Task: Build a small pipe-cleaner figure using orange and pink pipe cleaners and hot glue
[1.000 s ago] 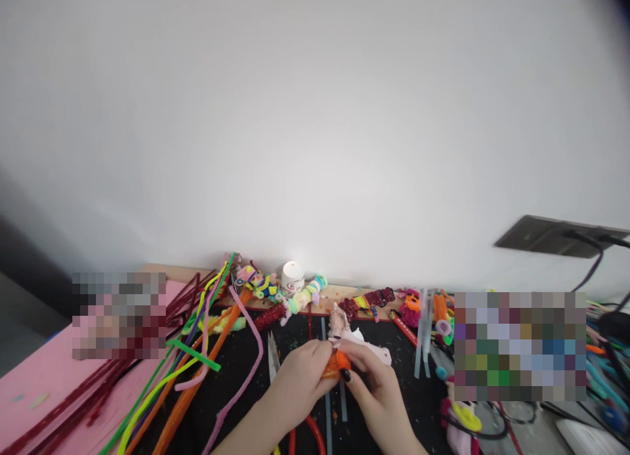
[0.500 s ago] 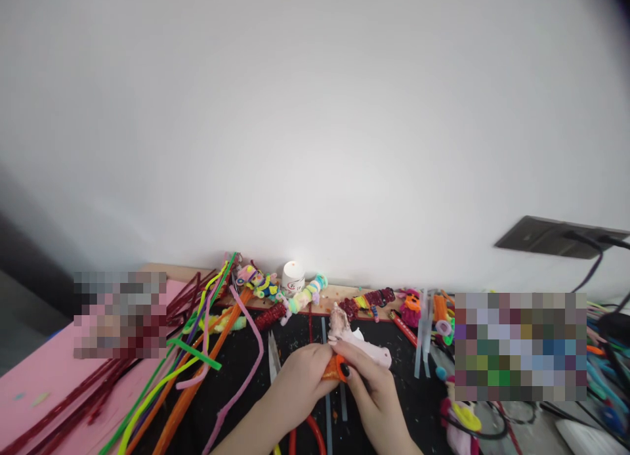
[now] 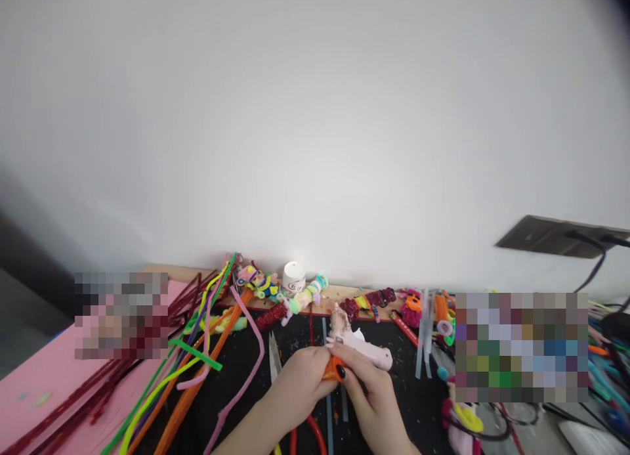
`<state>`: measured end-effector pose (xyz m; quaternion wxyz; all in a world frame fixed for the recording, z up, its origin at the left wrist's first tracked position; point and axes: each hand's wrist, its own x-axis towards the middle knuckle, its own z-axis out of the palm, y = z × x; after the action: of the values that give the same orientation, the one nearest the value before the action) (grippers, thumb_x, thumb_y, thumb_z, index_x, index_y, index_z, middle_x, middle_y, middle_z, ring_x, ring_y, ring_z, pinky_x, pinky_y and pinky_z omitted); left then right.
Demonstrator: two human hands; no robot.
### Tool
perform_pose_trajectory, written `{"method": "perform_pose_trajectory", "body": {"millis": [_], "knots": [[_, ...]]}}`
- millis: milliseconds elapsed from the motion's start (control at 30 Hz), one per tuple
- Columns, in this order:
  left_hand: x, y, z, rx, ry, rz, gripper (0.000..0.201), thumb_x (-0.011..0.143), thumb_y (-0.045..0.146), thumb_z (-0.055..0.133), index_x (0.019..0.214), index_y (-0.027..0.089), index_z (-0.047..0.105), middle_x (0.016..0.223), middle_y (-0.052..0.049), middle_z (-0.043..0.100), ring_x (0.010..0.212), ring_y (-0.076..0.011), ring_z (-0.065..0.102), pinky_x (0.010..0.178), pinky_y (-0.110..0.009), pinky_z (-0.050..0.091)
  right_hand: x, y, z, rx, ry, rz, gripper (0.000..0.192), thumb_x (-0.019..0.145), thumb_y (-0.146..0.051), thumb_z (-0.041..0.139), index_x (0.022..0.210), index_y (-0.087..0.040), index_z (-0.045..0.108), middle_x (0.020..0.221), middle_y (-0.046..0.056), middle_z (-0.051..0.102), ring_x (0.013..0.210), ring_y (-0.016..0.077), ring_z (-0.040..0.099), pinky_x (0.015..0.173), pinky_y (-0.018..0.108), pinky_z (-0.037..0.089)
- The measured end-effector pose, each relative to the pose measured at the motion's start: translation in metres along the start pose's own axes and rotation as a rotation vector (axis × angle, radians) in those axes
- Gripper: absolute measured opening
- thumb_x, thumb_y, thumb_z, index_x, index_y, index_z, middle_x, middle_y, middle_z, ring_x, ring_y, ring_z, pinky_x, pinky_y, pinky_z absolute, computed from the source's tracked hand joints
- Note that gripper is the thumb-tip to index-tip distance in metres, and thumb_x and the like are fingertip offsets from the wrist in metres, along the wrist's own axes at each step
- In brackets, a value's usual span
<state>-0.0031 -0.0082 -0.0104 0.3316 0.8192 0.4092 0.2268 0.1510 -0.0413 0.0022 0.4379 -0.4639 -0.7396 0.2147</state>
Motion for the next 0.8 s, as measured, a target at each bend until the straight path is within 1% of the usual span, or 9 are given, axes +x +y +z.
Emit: {"method": "perform_pose_trajectory", "body": {"millis": [333,500,600,700,800], "knots": [[-0.0013,-0.0010,0.0001,0.005,-0.002,-0.026,0.014,0.083,0.026,0.047,0.084,0.014,0.056,0.087,-0.007,0.063,0.082,-0.0200,0.059,0.072,-0.028,0.043,0.0021,-0.0014,0.0002,0.000,-0.036,-0.020,0.033,0.087,-0.018,0.046,0.115,-0.025,0.060,0.113,0.007,0.064,0.105,0.0208,0.060,0.092,0.036,0.048],[-0.0013,0.0002,0.0011,0.032,-0.002,-0.022,0.017,0.083,0.029,0.047,0.084,0.014,0.055,0.086,-0.007,0.064,0.081,-0.0206,0.059,0.070,-0.029,0.043,0.0011,0.0001,-0.0008,-0.003,-0.011,-0.024,0.032,0.087,-0.018,0.044,0.113,-0.025,0.062,0.112,0.007,0.065,0.105,0.0207,0.060,0.092,0.036,0.047],[-0.0006,0.0008,0.0013,0.065,0.005,-0.015,0.016,0.083,0.029,0.048,0.084,0.015,0.055,0.085,-0.006,0.064,0.081,-0.0209,0.059,0.070,-0.028,0.042,0.0003,-0.0001,-0.0021,-0.011,0.008,-0.043,0.031,0.087,-0.019,0.044,0.112,-0.024,0.062,0.116,0.007,0.062,0.109,0.0214,0.056,0.095,0.038,0.045],[0.0000,0.0009,0.0010,0.065,-0.009,0.011,0.014,0.082,0.027,0.049,0.088,0.016,0.055,0.088,-0.005,0.064,0.083,-0.0204,0.060,0.071,-0.027,0.042,0.0002,-0.0009,-0.0023,-0.018,0.005,-0.050,0.032,0.087,-0.019,0.043,0.115,-0.024,0.059,0.121,0.007,0.058,0.114,0.0217,0.053,0.097,0.039,0.043],[0.0003,0.0004,0.0009,0.069,-0.015,0.012,0.014,0.081,0.027,0.050,0.088,0.016,0.055,0.089,-0.005,0.064,0.083,-0.0202,0.060,0.072,-0.027,0.043,0.0009,-0.0006,-0.0016,-0.021,-0.029,-0.071,0.035,0.088,-0.017,0.041,0.119,-0.025,0.056,0.121,0.006,0.058,0.114,0.0208,0.052,0.097,0.038,0.043]]}}
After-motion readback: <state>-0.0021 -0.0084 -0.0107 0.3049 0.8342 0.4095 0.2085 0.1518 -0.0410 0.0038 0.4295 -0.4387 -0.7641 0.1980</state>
